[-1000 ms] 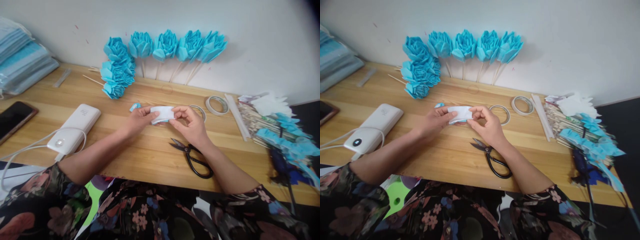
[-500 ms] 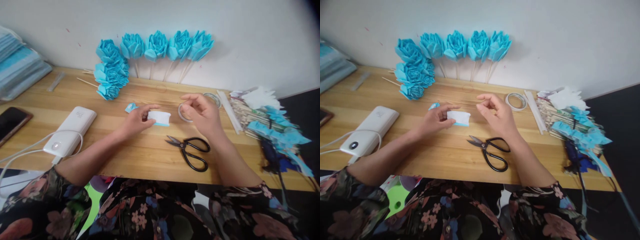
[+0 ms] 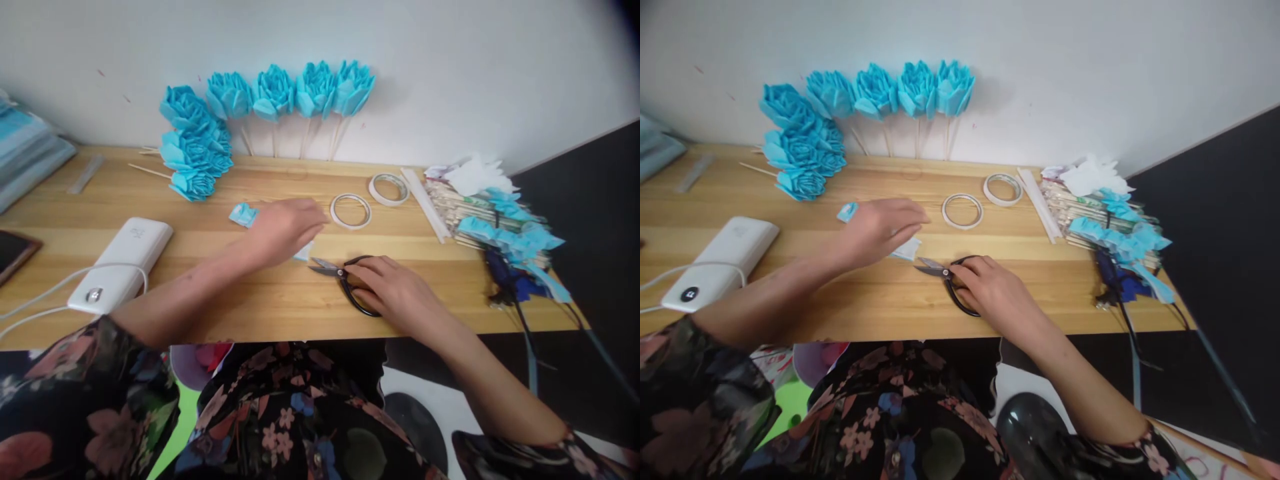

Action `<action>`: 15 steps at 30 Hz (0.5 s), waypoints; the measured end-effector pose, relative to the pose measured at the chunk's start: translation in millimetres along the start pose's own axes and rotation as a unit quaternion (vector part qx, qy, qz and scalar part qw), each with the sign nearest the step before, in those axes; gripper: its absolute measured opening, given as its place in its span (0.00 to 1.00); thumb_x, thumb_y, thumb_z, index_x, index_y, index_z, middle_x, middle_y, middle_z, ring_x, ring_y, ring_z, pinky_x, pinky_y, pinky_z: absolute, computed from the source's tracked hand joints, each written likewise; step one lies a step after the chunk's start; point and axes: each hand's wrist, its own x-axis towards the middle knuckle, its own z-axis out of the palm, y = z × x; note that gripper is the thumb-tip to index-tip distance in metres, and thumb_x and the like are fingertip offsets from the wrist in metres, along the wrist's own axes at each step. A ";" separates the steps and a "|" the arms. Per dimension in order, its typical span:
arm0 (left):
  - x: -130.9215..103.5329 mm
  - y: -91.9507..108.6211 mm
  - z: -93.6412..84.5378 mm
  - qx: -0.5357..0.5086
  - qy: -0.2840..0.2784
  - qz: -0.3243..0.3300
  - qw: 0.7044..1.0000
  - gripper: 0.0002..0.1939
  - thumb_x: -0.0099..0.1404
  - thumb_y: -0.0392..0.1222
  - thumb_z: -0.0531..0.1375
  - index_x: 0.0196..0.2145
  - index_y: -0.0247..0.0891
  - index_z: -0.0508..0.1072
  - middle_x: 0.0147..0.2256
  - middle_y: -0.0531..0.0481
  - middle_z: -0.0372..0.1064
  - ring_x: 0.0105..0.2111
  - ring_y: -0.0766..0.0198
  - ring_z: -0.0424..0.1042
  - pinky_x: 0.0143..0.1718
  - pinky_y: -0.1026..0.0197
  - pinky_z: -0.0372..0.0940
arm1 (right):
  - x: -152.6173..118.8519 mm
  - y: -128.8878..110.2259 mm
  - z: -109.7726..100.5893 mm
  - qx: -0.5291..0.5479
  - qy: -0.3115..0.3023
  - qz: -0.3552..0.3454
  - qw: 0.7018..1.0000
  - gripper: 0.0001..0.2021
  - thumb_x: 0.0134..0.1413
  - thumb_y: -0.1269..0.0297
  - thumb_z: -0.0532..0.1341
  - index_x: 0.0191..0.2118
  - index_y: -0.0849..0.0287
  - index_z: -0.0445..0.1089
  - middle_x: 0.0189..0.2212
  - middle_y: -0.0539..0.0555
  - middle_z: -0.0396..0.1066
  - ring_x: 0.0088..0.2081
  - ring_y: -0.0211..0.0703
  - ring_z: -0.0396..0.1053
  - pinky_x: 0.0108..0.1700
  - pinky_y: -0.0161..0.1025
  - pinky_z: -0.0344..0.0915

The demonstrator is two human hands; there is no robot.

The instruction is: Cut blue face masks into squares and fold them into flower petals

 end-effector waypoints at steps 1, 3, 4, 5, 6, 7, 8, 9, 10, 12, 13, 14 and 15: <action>9.2 0.8 7.2 0.008 -0.027 0.004 1.000 0.17 0.72 0.40 0.51 0.47 0.37 0.79 0.49 0.41 0.76 0.47 0.54 0.75 0.49 0.55 0.66 | 1.1 -0.6 -0.4 0.003 0.001 0.004 1.000 0.17 0.60 0.69 0.62 0.55 0.57 0.72 0.49 0.63 0.75 0.48 0.58 0.74 0.49 0.55 0.74; 27.2 -2.4 22.4 0.025 -0.049 -0.003 0.998 0.18 0.70 0.35 0.51 0.49 0.37 0.78 0.50 0.40 0.76 0.48 0.54 0.74 0.49 0.57 0.65 | -0.3 2.4 -4.9 0.007 -0.002 0.023 1.000 0.18 0.58 0.68 0.64 0.54 0.58 0.71 0.47 0.63 0.75 0.46 0.57 0.75 0.46 0.53 0.74; 35.5 -6.4 29.4 0.035 -0.063 -0.006 0.997 0.18 0.69 0.33 0.51 0.49 0.37 0.78 0.51 0.40 0.75 0.48 0.54 0.74 0.48 0.57 0.65 | -3.3 6.0 -8.6 0.010 -0.006 0.040 0.999 0.18 0.57 0.68 0.64 0.54 0.58 0.71 0.46 0.62 0.75 0.44 0.56 0.76 0.45 0.51 0.74; 43.1 -11.3 35.5 0.045 -0.081 -0.006 0.996 0.19 0.68 0.32 0.51 0.50 0.37 0.78 0.51 0.39 0.75 0.49 0.54 0.74 0.47 0.57 0.65 | -7.9 10.9 -13.2 0.014 -0.007 0.062 0.998 0.19 0.56 0.67 0.64 0.54 0.58 0.70 0.45 0.61 0.75 0.42 0.55 0.76 0.43 0.50 0.74; 49.7 -16.7 40.5 0.054 -0.098 -0.002 0.994 0.20 0.67 0.31 0.51 0.49 0.37 0.78 0.52 0.39 0.74 0.49 0.53 0.74 0.46 0.57 0.64 | -13.7 16.9 -18.2 0.024 -0.005 0.087 0.996 0.20 0.55 0.66 0.64 0.54 0.58 0.70 0.45 0.61 0.75 0.41 0.55 0.77 0.43 0.49 0.74; 55.4 -21.8 44.3 0.060 -0.115 0.007 0.992 0.20 0.66 0.31 0.51 0.48 0.37 0.79 0.52 0.40 0.74 0.49 0.53 0.74 0.45 0.57 0.64 | -20.4 23.7 -23.4 0.038 0.005 0.116 0.993 0.21 0.55 0.65 0.65 0.55 0.57 0.70 0.46 0.60 0.75 0.42 0.55 0.77 0.43 0.49 0.74; 60.1 -26.1 46.9 0.061 -0.127 0.010 0.990 0.19 0.64 0.31 0.52 0.47 0.37 0.79 0.51 0.40 0.74 0.48 0.53 0.74 0.45 0.57 0.64 | -27.4 30.9 -28.4 0.065 0.019 0.141 0.988 0.23 0.54 0.63 0.66 0.56 0.56 0.69 0.47 0.60 0.75 0.44 0.56 0.76 0.45 0.50 0.73; 64.0 -29.1 48.5 0.061 -0.135 0.008 0.989 0.18 0.63 0.31 0.53 0.44 0.37 0.80 0.50 0.40 0.75 0.47 0.52 0.74 0.44 0.57 0.63 | -34.1 38.2 -33.0 0.104 0.044 0.168 0.979 0.24 0.53 0.62 0.67 0.57 0.55 0.69 0.47 0.60 0.75 0.46 0.56 0.76 0.47 0.51 0.73; 67.1 -30.5 48.8 0.057 -0.139 0.003 0.989 0.16 0.62 0.32 0.54 0.42 0.36 0.80 0.49 0.40 0.75 0.46 0.52 0.74 0.43 0.57 0.63 | -39.9 45.0 -36.7 0.150 0.073 0.192 0.967 0.25 0.53 0.60 0.67 0.57 0.55 0.68 0.46 0.60 0.75 0.46 0.55 0.76 0.48 0.51 0.72; 71.0 -28.4 46.0 0.036 -0.134 -0.023 0.990 0.12 0.62 0.33 0.56 0.39 0.35 0.79 0.45 0.40 0.76 0.44 0.53 0.74 0.41 0.57 0.62 | -47.7 56.3 -40.7 0.274 0.140 0.241 0.921 0.25 0.53 0.56 0.68 0.57 0.53 0.69 0.44 0.58 0.74 0.44 0.51 0.75 0.47 0.49 0.72; 71.6 -25.4 42.7 0.009 -0.128 -0.042 0.991 0.10 0.62 0.34 0.57 0.38 0.34 0.78 0.42 0.41 0.76 0.42 0.54 0.74 0.40 0.58 0.62 | -49.3 60.0 -40.7 0.336 0.169 0.255 0.891 0.25 0.53 0.54 0.68 0.56 0.52 0.69 0.43 0.57 0.74 0.42 0.49 0.75 0.45 0.47 0.73; 71.2 -21.6 38.1 -0.035 -0.120 -0.065 0.990 0.08 0.62 0.35 0.58 0.37 0.34 0.77 0.40 0.42 0.76 0.39 0.56 0.74 0.39 0.58 0.62 | -49.6 62.4 -39.6 0.386 0.192 0.257 0.865 0.25 0.54 0.52 0.68 0.56 0.51 0.69 0.43 0.56 0.74 0.40 0.47 0.74 0.42 0.45 0.73; 69.4 -17.4 32.4 -0.096 -0.112 -0.092 0.985 0.06 0.63 0.35 0.59 0.37 0.34 0.75 0.38 0.43 0.76 0.36 0.59 0.74 0.37 0.59 0.62 | -48.8 63.2 -37.4 0.421 0.205 0.249 0.848 0.26 0.54 0.49 0.67 0.56 0.51 0.68 0.42 0.55 0.73 0.39 0.46 0.74 0.39 0.43 0.72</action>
